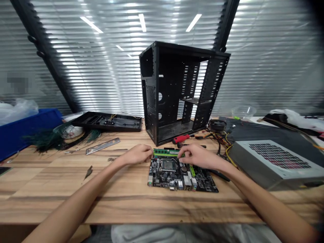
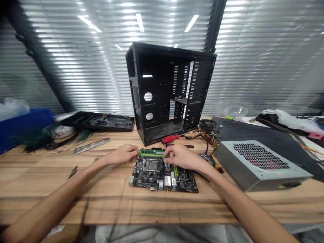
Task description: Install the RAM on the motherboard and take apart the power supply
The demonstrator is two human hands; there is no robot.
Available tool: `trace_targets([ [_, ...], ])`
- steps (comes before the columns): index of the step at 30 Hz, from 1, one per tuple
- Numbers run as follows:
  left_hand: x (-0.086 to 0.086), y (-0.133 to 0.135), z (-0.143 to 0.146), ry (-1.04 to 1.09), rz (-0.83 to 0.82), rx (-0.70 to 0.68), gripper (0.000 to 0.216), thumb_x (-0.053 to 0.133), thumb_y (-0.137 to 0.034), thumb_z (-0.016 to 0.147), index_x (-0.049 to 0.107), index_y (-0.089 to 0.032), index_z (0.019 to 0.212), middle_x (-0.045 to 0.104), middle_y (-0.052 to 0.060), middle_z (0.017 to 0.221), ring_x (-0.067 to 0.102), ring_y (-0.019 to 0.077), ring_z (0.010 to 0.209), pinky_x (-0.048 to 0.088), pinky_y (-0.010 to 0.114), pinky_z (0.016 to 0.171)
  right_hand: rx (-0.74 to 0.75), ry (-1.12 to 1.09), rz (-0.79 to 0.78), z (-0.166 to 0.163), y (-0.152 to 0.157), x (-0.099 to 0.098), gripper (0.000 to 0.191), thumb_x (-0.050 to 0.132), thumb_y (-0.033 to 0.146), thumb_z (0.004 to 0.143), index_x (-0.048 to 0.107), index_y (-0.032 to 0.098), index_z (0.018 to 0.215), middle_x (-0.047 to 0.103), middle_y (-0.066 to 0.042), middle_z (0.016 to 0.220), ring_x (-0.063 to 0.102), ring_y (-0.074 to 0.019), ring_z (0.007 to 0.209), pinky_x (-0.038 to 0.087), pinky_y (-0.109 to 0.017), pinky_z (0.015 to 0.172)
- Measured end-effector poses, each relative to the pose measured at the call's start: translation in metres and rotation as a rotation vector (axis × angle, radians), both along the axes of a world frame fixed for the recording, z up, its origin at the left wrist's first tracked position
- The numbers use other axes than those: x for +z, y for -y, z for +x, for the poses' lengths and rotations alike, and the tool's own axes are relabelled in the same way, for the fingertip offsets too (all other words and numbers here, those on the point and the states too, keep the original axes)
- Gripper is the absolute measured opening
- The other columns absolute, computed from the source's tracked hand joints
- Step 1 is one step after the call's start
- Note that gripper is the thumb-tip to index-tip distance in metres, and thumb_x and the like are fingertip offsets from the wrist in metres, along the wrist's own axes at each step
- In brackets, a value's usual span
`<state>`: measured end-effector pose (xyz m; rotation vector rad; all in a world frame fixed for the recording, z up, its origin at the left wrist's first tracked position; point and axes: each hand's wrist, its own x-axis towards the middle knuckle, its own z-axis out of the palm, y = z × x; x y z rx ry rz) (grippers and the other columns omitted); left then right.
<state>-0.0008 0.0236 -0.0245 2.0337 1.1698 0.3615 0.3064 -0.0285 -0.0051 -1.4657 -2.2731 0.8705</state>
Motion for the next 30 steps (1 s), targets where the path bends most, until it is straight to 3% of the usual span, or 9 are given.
trace_targets([
  [8,-0.001,0.000,-0.001,0.015,0.022,-0.020,0.030,0.049,-0.036,0.089,0.068,-0.015,0.080,0.067,0.005,0.068,0.054,0.0158,0.056,0.039,0.027,0.056,-0.034,0.153,0.164,-0.012,0.004,-0.002,0.015,0.071,0.035,0.086,0.077,0.022,0.088,0.068,0.002,0.065,0.057,-0.0139,0.059,0.033,-0.028,0.059],
  [14,0.000,0.000,0.000,-0.011,0.044,-0.024,0.032,0.045,-0.037,0.092,0.067,-0.015,0.081,0.067,0.005,0.069,0.054,0.0159,0.057,0.039,0.027,0.058,-0.014,0.179,0.220,-0.016,0.003,-0.011,0.015,0.069,0.034,0.088,0.078,0.022,0.087,0.071,0.000,0.067,0.060,-0.0152,0.063,0.033,-0.028,0.061],
  [19,0.005,0.003,0.001,-0.048,0.075,-0.047,0.042,0.045,-0.047,0.097,0.062,-0.016,0.073,0.063,0.002,0.067,0.054,0.0162,0.062,0.038,0.027,0.063,-0.010,0.100,0.270,-0.003,0.006,0.008,0.018,0.066,0.034,0.090,0.079,0.021,0.088,0.073,-0.001,0.073,0.062,-0.0152,0.064,0.036,-0.027,0.062],
  [21,0.008,0.005,0.000,-0.088,0.122,-0.073,0.050,0.046,-0.057,0.098,0.061,-0.016,0.072,0.061,0.001,0.066,0.052,0.0159,0.064,0.035,0.027,0.063,-0.132,-0.030,0.352,0.013,0.005,0.023,0.023,0.065,0.038,0.092,0.079,0.020,0.089,0.075,-0.002,0.078,0.064,-0.0161,0.068,0.040,-0.027,0.064],
  [25,0.012,0.009,0.000,-0.171,0.230,-0.115,0.056,0.048,-0.066,0.097,0.059,-0.017,0.073,0.056,-0.002,0.066,0.048,0.0147,0.065,0.029,0.026,0.062,-0.547,-0.193,0.660,0.046,0.000,0.043,0.032,0.063,0.048,0.094,0.077,0.019,0.093,0.073,-0.003,0.074,0.064,-0.0182,0.067,0.043,-0.029,0.066],
  [27,0.013,0.011,0.000,-0.170,0.239,-0.135,0.053,0.052,-0.064,0.096,0.060,-0.017,0.074,0.056,-0.003,0.067,0.048,0.0142,0.066,0.028,0.026,0.062,-0.608,-0.082,0.733,0.053,-0.006,0.042,0.029,0.061,0.044,0.096,0.075,0.020,0.094,0.074,-0.003,0.077,0.065,-0.0189,0.070,0.044,-0.030,0.068],
  [30,0.014,0.014,0.001,-0.181,0.269,-0.129,0.051,0.054,-0.061,0.095,0.059,-0.017,0.071,0.055,-0.003,0.066,0.045,0.0133,0.064,0.025,0.026,0.060,-0.441,0.322,0.740,0.042,-0.017,0.029,0.021,0.054,0.028,0.100,0.073,0.021,0.106,0.076,-0.007,0.102,0.068,-0.0220,0.091,0.045,-0.029,0.070],
])
